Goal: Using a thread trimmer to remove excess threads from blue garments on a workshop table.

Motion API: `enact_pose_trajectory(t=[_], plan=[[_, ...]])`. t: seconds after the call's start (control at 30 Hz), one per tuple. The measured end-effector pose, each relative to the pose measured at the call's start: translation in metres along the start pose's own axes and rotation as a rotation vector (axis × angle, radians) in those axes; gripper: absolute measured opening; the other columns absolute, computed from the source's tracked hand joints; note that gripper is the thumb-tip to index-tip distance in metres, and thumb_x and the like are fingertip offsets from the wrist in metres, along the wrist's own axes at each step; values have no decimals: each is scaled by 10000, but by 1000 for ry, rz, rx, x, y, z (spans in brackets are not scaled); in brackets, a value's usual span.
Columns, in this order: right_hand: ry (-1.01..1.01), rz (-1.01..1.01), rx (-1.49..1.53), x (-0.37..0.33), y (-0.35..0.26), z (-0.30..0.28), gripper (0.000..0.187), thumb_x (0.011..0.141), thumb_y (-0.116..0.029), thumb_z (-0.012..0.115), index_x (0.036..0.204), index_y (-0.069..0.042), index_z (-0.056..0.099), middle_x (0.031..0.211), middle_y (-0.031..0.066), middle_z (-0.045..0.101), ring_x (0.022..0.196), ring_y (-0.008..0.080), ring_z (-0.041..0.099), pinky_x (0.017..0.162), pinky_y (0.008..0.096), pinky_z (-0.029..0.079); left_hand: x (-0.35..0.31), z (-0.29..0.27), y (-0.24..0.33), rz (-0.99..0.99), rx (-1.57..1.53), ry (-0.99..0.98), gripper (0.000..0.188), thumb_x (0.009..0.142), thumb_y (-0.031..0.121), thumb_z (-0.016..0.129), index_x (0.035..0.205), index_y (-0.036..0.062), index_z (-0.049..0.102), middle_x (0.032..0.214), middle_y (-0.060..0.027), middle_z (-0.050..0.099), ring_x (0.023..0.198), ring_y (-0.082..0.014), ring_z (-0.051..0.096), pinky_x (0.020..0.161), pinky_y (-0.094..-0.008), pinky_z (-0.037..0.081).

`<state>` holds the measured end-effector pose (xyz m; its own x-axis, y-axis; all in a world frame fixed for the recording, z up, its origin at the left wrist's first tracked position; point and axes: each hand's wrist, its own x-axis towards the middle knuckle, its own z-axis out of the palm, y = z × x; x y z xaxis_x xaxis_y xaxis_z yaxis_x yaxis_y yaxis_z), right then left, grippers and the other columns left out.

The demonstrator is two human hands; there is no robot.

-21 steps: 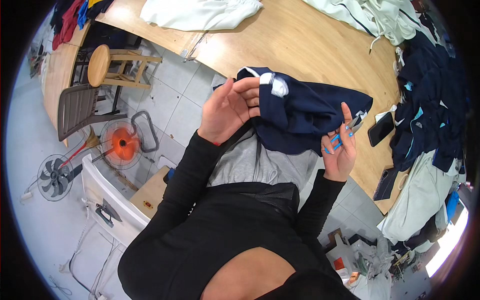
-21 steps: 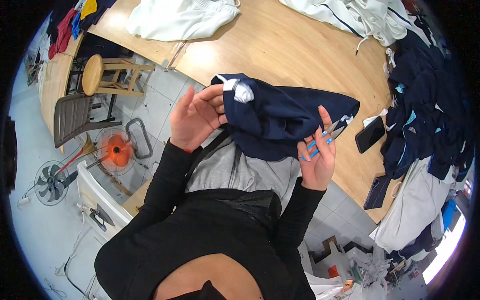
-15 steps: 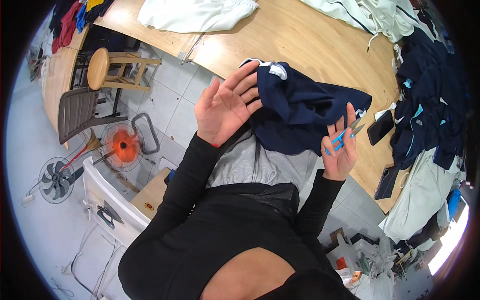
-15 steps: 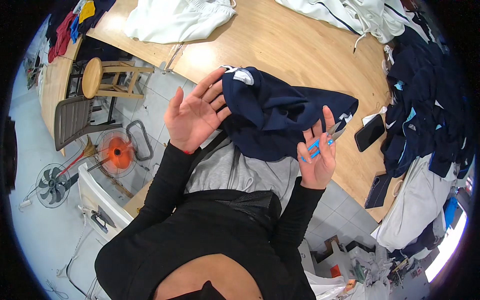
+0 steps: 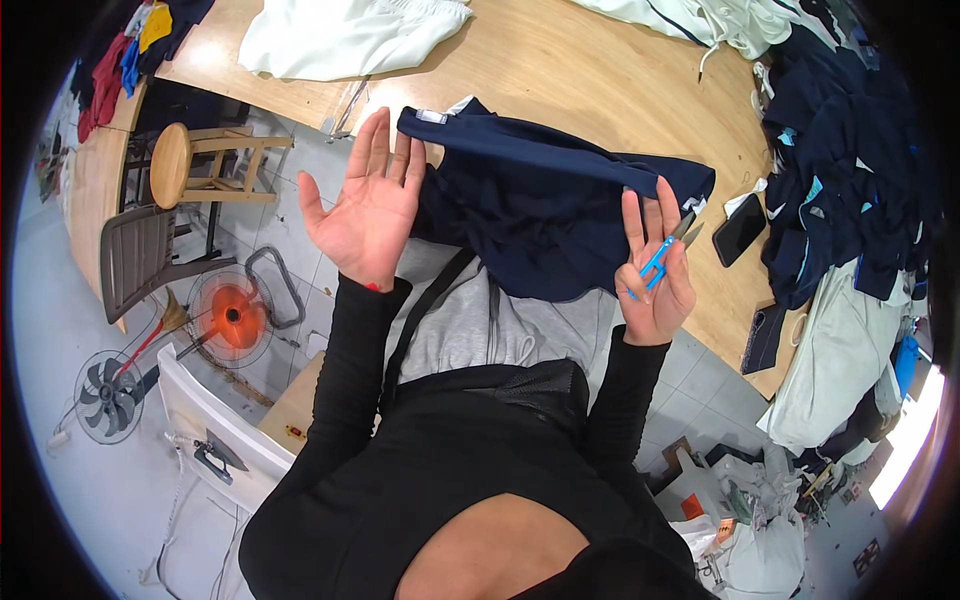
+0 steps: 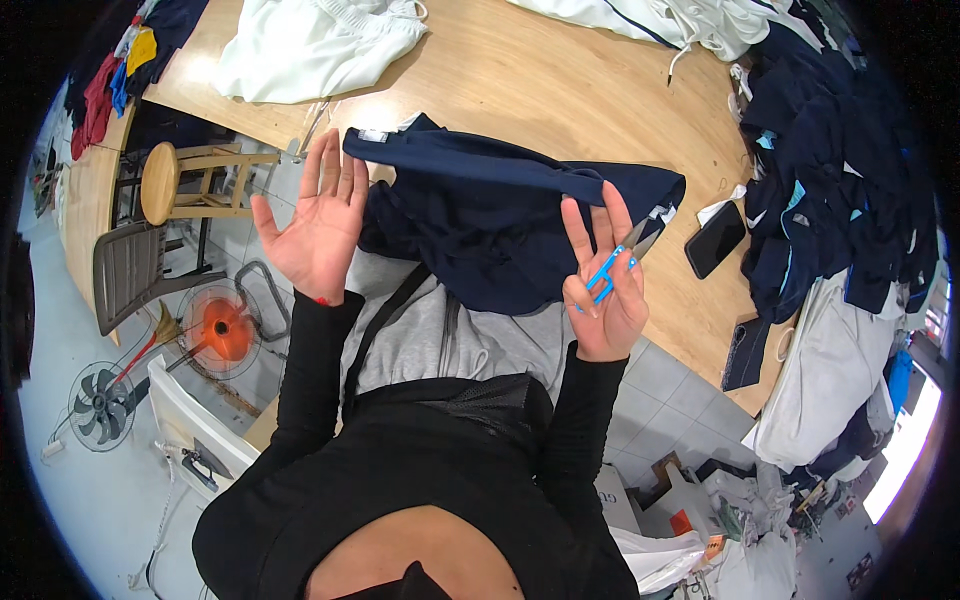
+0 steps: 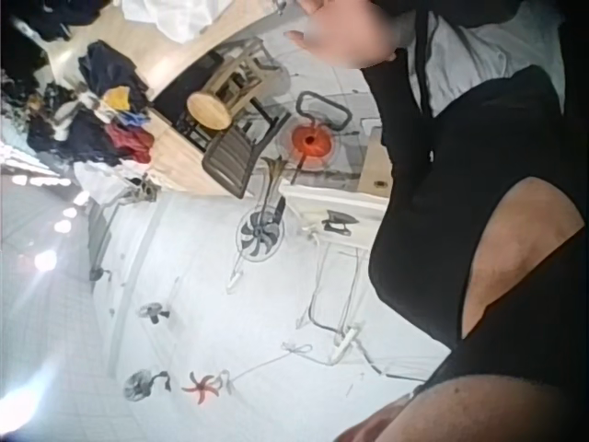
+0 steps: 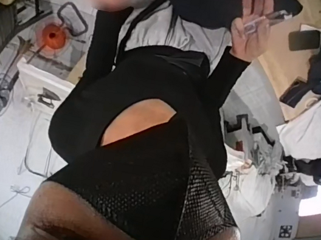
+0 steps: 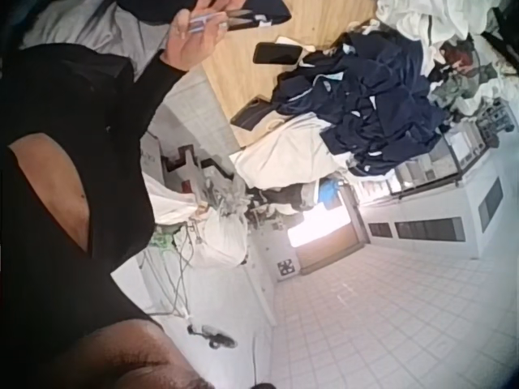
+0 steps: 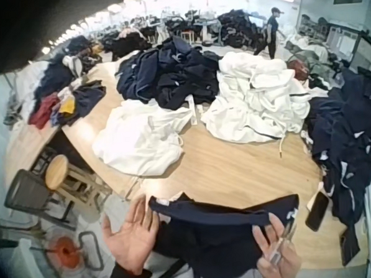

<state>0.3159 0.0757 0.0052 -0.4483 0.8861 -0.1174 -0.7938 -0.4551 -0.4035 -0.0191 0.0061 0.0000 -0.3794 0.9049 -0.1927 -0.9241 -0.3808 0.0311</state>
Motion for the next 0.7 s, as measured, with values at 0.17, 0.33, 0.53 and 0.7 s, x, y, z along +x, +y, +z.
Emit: enact_pose_trajectory(t=[0.17,0.33,0.53,0.7], plan=[[-39,25,6,1,2,-3,814,1119,-146,614,1749,-14,117,1731,140,413,1680,332,250,539,216,416,-8,-6,1,33,-32,61,988,977,496,716,1649,-118,331,1728,-260,359,1613,-362,346,1379,-541,190],[2,36,-127,2,6,12,722,1127,-162,611,1718,19,237,1664,180,494,1410,334,625,534,211,429,-16,-10,-6,50,367,-7,920,980,440,724,1680,-24,347,1726,-175,377,1460,-301,486,1282,-478,352],[-113,239,-1074,-2,68,88,261,1020,40,686,1264,24,775,1360,135,749,940,171,761,686,259,569,-14,-10,-47,154,1765,-637,530,796,-61,827,1303,70,745,1495,-110,626,1266,-245,658,1057,-354,518],[523,-66,-1081,-5,4,62,151,1080,-108,676,1086,-39,810,1142,46,828,690,-25,470,599,183,360,2,-2,-9,338,1141,114,223,1134,159,643,1300,18,692,1314,-139,734,1136,-185,717,983,-348,623]])
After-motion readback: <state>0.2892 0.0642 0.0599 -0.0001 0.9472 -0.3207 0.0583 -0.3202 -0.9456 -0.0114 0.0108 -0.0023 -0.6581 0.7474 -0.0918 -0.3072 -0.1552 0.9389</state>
